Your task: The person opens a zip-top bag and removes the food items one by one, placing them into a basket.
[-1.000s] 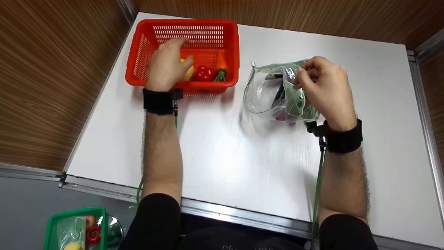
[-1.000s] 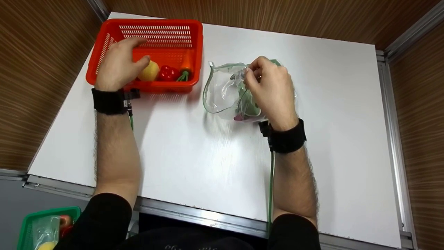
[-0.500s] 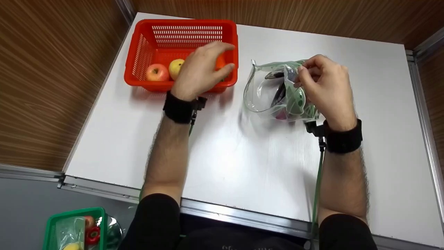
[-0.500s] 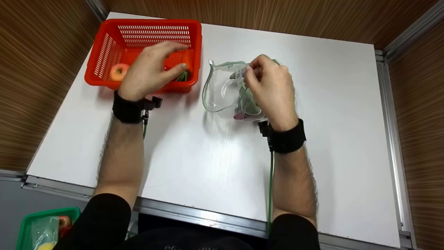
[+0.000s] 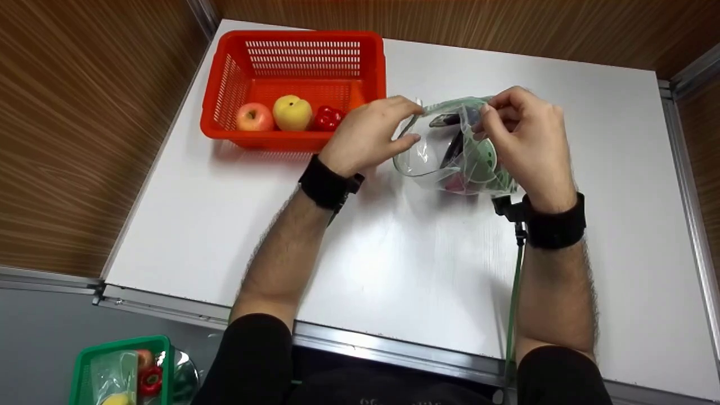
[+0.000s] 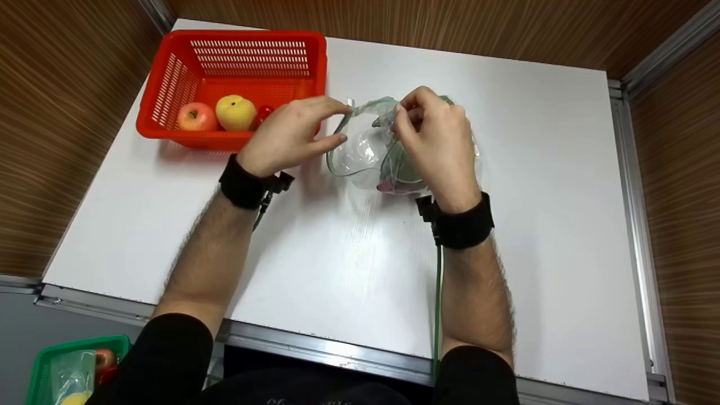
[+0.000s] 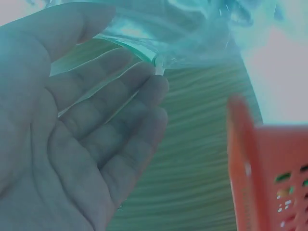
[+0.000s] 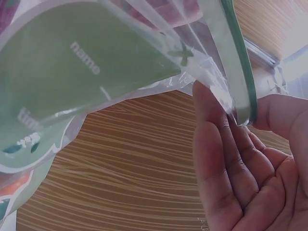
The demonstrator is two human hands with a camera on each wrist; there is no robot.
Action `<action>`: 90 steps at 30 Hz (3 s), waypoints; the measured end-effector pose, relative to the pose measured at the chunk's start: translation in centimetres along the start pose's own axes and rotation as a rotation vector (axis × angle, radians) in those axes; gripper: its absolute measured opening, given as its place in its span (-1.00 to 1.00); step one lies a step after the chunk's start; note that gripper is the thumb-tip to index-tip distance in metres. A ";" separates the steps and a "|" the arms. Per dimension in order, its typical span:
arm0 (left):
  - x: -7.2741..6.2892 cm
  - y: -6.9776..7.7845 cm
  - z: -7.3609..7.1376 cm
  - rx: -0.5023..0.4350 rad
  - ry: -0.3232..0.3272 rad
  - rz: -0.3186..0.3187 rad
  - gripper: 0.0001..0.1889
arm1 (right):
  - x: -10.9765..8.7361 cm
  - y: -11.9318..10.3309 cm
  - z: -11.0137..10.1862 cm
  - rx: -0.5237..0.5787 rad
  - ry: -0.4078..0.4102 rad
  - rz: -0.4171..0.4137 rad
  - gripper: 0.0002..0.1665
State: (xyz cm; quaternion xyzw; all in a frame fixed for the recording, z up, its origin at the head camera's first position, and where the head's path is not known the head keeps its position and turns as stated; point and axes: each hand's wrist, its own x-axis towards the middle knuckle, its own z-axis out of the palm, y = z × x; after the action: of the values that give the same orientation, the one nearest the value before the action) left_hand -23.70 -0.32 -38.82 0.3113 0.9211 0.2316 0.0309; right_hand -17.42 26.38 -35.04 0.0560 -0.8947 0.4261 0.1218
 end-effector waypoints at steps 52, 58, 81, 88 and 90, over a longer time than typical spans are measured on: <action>2.3 2.5 8.1 -0.100 -0.286 0.156 -0.73 | -0.3 -0.2 0.9 0.034 -0.050 -0.054 -0.79; 2.2 2.5 9.4 -0.047 -0.217 0.138 -0.81 | -0.3 -0.3 0.7 0.049 -0.052 -0.052 -0.81; 0.9 2.2 2.9 0.100 -0.096 0.149 -0.60 | -0.3 -0.1 -0.5 0.070 0.003 -0.020 -0.78; -0.5 1.4 -0.1 -0.003 -0.035 0.149 -0.63 | -0.1 0.3 -0.5 0.066 0.014 -0.008 -0.83; -1.0 1.2 -0.9 -0.030 -0.018 0.158 -0.64 | -0.1 0.4 -0.5 0.062 0.014 -0.006 -0.83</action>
State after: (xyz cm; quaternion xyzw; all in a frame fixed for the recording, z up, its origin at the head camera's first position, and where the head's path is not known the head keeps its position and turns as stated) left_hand -22.41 -0.45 -37.61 0.3846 0.8898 0.2445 0.0253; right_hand -17.36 27.00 -35.07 0.0595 -0.8799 0.4539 0.1276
